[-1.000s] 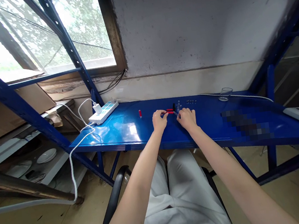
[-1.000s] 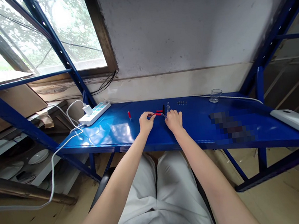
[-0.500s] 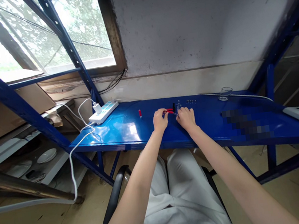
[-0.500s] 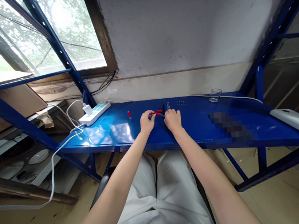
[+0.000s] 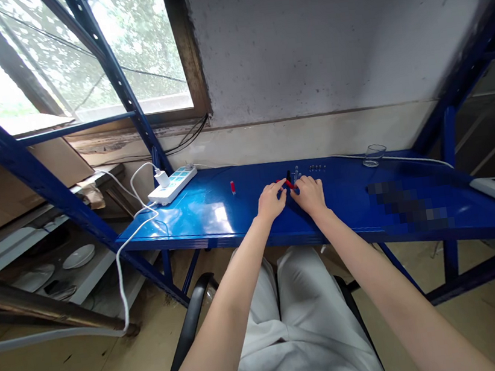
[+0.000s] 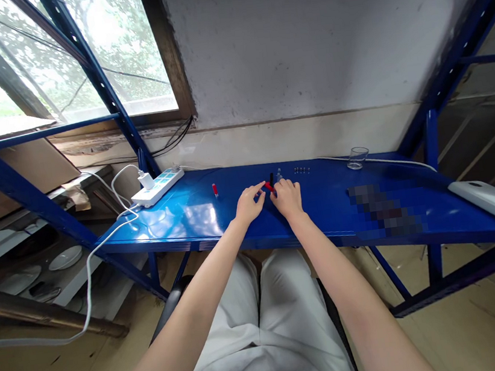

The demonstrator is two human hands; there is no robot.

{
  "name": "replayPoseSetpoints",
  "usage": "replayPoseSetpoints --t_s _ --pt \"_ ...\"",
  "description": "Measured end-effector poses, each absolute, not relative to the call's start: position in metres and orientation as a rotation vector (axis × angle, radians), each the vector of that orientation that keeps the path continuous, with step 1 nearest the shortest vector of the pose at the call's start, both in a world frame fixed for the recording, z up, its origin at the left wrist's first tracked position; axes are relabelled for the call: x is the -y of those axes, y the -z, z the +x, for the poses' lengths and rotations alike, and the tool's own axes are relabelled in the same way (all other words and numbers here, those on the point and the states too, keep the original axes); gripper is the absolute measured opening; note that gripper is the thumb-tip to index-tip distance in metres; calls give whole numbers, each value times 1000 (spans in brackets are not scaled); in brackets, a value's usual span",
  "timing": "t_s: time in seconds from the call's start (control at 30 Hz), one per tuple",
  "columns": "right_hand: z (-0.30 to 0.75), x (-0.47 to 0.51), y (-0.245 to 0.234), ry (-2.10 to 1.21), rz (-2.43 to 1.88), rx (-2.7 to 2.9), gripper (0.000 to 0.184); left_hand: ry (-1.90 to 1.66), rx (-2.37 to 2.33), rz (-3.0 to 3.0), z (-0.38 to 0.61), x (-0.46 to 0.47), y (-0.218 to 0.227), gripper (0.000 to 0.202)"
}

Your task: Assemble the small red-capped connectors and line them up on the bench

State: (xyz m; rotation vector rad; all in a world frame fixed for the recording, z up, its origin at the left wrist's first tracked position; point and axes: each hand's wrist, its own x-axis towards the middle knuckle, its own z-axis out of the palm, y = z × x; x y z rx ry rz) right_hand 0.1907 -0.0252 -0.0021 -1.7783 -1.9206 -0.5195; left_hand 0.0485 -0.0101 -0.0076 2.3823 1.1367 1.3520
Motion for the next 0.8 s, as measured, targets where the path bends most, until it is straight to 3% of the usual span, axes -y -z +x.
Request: replayPoseSetpoints --t_s 0.47,0.8 --pt "194 22 6 458 -1716 1970 21 -1380 -1090 2241 48 2 11 14" --pt "195 24 5 454 -1686 2063 22 -1248 -1115 2445 47 3 4 14"
